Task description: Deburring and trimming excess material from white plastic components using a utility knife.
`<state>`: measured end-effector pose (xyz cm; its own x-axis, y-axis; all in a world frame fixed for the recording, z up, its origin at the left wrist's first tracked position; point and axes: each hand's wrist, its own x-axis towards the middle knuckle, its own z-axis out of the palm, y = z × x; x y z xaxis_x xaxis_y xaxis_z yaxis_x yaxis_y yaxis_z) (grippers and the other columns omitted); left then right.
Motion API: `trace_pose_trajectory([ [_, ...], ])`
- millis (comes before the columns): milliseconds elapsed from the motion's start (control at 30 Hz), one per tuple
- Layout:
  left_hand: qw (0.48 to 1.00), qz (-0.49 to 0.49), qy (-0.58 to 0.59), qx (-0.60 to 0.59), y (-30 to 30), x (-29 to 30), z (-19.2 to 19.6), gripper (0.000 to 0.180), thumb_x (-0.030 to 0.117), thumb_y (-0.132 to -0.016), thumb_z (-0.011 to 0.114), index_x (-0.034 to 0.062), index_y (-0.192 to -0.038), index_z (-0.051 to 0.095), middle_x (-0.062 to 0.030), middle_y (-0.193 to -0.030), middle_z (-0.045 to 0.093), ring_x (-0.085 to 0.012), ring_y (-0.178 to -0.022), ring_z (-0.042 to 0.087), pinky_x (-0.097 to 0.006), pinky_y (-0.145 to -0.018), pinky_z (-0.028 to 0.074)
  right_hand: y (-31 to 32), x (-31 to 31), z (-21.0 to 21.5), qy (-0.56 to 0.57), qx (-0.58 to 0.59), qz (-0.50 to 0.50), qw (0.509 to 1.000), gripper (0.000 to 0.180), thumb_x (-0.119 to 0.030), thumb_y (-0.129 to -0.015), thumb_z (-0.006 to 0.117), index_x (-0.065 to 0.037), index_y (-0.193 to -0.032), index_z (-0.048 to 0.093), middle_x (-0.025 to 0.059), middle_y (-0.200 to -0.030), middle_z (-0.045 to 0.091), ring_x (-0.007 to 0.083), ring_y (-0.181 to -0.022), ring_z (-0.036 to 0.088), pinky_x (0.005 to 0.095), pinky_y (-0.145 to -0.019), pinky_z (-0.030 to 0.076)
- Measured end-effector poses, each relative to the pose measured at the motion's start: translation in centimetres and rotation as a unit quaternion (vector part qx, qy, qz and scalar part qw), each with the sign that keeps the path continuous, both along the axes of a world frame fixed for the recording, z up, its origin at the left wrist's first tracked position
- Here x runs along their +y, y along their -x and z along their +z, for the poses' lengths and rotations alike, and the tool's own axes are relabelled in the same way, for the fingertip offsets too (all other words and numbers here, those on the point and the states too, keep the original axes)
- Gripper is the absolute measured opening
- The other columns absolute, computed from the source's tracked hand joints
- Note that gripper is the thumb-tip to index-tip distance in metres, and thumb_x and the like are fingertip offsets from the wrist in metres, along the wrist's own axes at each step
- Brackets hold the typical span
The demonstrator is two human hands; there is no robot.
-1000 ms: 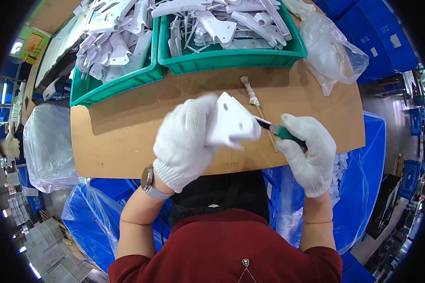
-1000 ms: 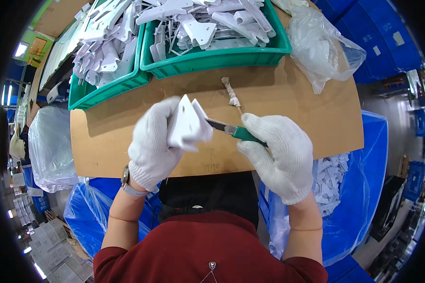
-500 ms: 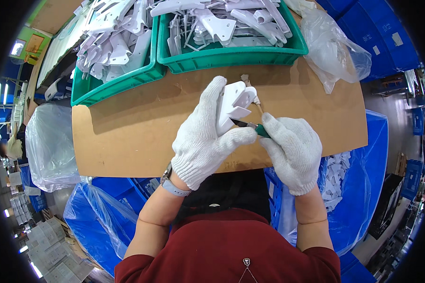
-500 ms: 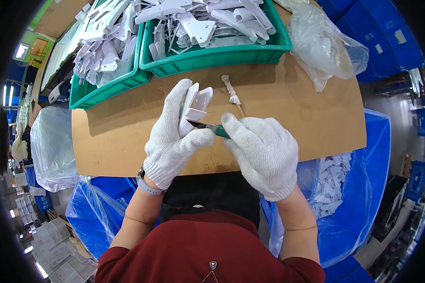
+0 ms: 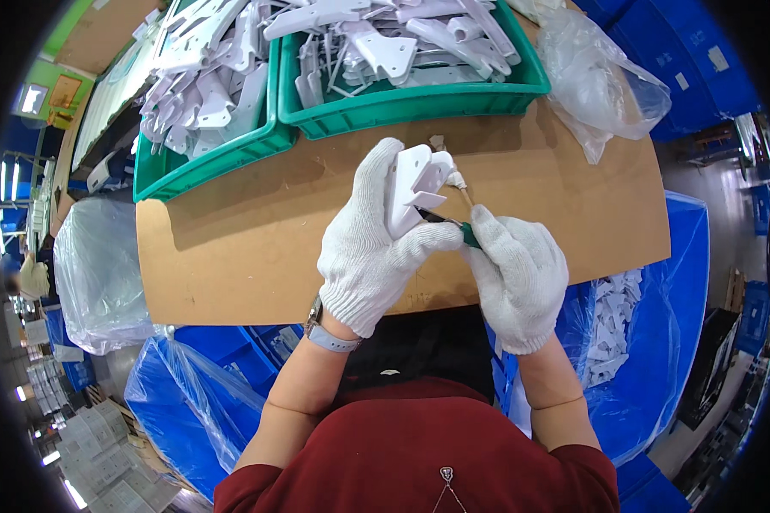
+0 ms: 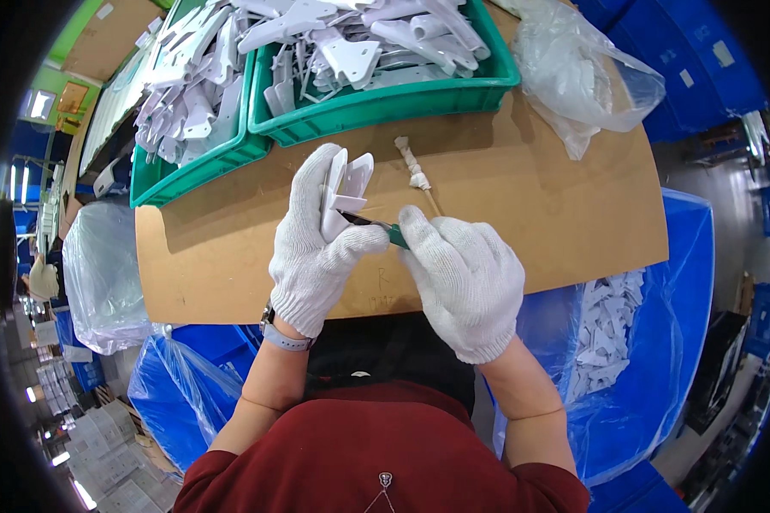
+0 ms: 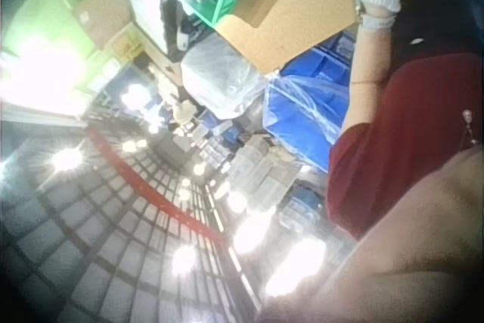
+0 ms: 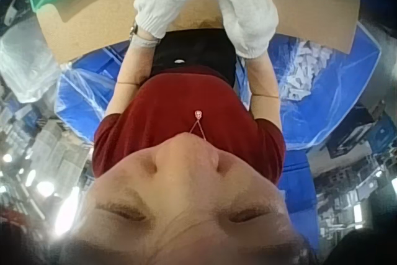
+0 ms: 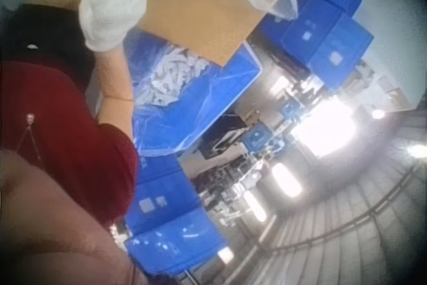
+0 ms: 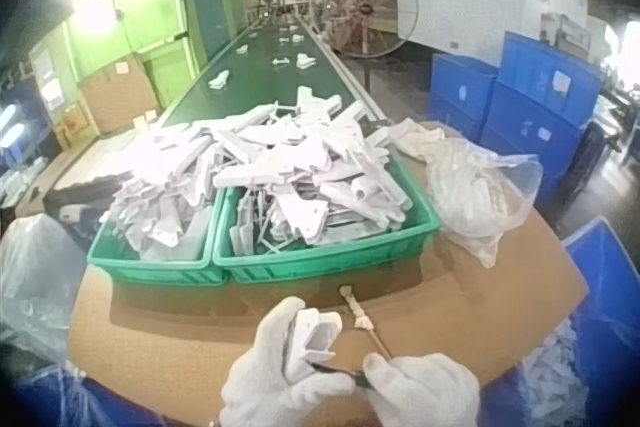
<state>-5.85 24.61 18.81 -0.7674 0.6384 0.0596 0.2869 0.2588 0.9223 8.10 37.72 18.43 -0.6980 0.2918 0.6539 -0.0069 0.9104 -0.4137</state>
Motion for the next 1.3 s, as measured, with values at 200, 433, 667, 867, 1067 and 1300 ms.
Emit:
trace_pose_trajectory([
  [200, 0.93, -0.094, -0.122, -0.334, -1.7, 4.2, 0.9, 0.055, 0.026, -0.106, 0.054, 0.0075, -0.156, 0.038, -0.0043, -0.137, 0.058, -0.0109, -0.108, 0.06, -0.026, -0.082, 0.052, -4.5, 0.4, -1.0, 0.104, 0.062, -0.088, 0.989, 0.053, 0.004, -0.075, 0.08, -0.003, -0.126, 0.064, 0.0133, -0.103, 0.07, 0.0275, -0.081, 0.066, 0.0354, -0.071, 0.054],
  [433, 0.844, -0.439, -0.145, -0.271, -8.5, 12.6, -3.1, 0.05, 0.025, -0.099, 0.058, 0.0006, -0.142, 0.051, -0.0153, -0.142, 0.058, -0.0274, -0.131, 0.056, -0.037, -0.109, 0.042, -8.1, -0.6, 2.6, 0.163, 0.102, -0.125, 0.973, 0.052, 0.007, -0.081, 0.075, 0.0, -0.13, 0.06, 0.0148, -0.102, 0.07, 0.0277, -0.08, 0.066, 0.036, -0.071, 0.054],
  [667, 0.877, -0.229, -0.032, 0.421, 5.5, 12.2, 1.7, 0.039, 0.002, -0.085, 0.057, 0.0075, -0.122, 0.066, -0.0161, -0.123, 0.065, -0.0361, -0.118, 0.061, -0.044, -0.102, 0.05, -8.2, 1.3, -0.5, 0.181, 0.023, -0.204, 0.962, 0.042, 0.006, -0.085, 0.071, 0.001, -0.126, 0.063, 0.0158, -0.1, 0.069, 0.0297, -0.086, 0.067, 0.0368, -0.079, 0.054],
  [867, 0.728, -0.144, 0.192, 0.642, 19.4, 10.4, 1.5, 0.053, 0.005, -0.089, 0.053, 0.0171, -0.141, 0.053, -0.0078, -0.13, 0.065, -0.0312, -0.132, 0.051, -0.049, -0.112, 0.038, -3.5, 0.7, -0.5, 0.198, -0.005, -0.118, 0.973, 0.047, 0.005, -0.079, 0.076, 0.0, -0.124, 0.065, 0.0162, -0.102, 0.07, 0.033, -0.089, 0.068, 0.0386, -0.08, 0.055],
  [1067, 0.751, -0.186, 0.152, 0.616, 19.9, 11.6, 1.6, 0.072, 0.012, -0.08, 0.073, 0.0184, -0.147, 0.046, -0.0097, -0.119, 0.069, -0.029, -0.126, 0.058, -0.051, -0.118, 0.033, -1.7, 0.9, 0.5, 0.141, 0.012, -0.062, 0.988, 0.051, 0.006, -0.076, 0.077, -0.001, -0.125, 0.064, 0.0152, -0.102, 0.071, 0.0326, -0.087, 0.068, 0.0387, -0.078, 0.055],
  [1300, 0.989, -0.141, -0.051, -0.015, 6.3, 5.0, 5.0, 0.09, -0.003, -0.077, 0.08, 0.0111, -0.153, 0.034, -0.0095, -0.142, 0.049, -0.0214, -0.129, 0.057, -0.033, -0.099, 0.05, -1.6, 1.9, 2.1, 0.111, 0.032, -0.043, 0.992, 0.052, 0.004, -0.075, 0.079, -0.001, -0.125, 0.065, 0.0134, -0.098, 0.071, 0.031, -0.083, 0.068, 0.0386, -0.074, 0.054],
])
